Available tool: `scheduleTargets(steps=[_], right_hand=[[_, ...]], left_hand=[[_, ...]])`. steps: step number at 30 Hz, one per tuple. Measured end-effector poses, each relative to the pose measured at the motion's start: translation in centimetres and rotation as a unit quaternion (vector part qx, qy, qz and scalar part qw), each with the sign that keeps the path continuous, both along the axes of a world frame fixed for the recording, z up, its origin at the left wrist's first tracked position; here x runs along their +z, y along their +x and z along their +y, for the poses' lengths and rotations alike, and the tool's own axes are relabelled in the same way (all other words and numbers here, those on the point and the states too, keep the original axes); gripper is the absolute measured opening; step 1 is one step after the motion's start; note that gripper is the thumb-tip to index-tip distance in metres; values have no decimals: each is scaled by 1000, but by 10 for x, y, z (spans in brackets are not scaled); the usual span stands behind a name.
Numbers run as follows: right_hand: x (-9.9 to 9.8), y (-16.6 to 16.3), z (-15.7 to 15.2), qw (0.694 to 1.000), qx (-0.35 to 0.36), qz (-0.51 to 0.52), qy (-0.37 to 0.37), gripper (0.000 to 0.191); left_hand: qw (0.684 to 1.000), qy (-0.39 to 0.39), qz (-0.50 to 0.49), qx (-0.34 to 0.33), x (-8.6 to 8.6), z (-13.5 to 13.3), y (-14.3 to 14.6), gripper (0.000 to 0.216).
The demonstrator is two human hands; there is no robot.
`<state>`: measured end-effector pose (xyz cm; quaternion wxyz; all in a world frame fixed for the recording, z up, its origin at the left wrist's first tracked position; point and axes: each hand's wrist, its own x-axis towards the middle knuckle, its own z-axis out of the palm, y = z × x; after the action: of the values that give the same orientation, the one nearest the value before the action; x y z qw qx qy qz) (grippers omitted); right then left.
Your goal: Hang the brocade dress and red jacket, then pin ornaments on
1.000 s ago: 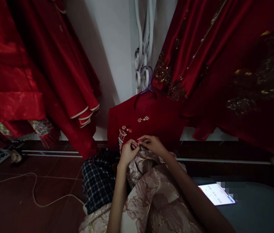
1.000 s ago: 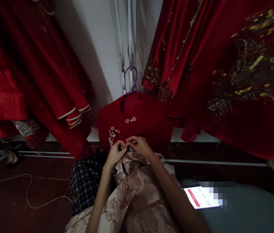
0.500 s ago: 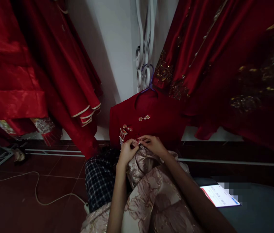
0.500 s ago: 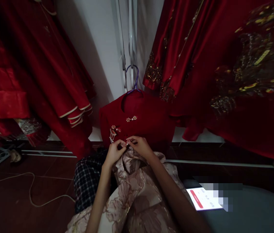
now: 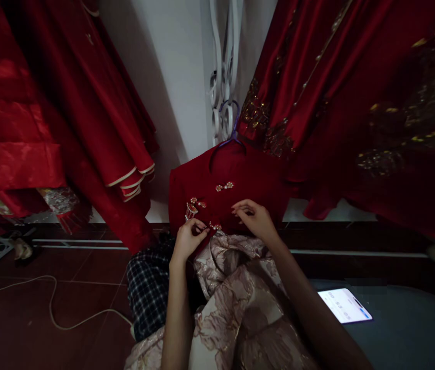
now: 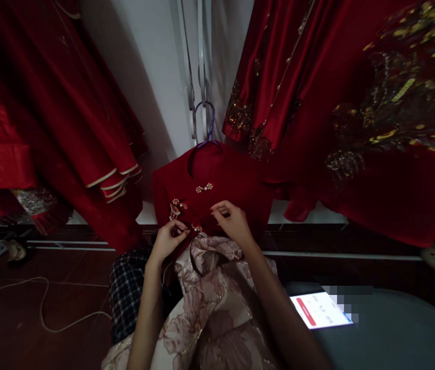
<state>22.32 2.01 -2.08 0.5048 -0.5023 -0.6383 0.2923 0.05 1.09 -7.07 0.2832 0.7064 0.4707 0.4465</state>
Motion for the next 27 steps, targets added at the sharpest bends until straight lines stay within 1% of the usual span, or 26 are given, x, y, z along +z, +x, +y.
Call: scheduleTargets(steps=[2,4,8,13,17,22,27], right_hand=[[-7,-1,3,999,14,-34,-17,13],[-12,-2,4,996,44,-73,-34,9],[-19,-7,3,987,101,-118,-29,12],[-28,-15,3,983,139,-101,-56,21],[-33,-17,4,982,149,-99,-66,22],[-37,-16,6,981,160,-81,-70,20],[-41,-15,8,982,158,-75,-66,20]], left_hand=[[1000,4,3,-8,2,-1,7,18],[1000,6,8,-7,1,-2,14,18],[1000,16,7,12,-2,-1,24,21],[1000,19,10,10,-7,1,26,20],[1000,21,-1,1,-8,2,25,20],[999,-7,-45,-7,-9,4,26,25],[997,-25,-66,-8,-9,6,28,24]])
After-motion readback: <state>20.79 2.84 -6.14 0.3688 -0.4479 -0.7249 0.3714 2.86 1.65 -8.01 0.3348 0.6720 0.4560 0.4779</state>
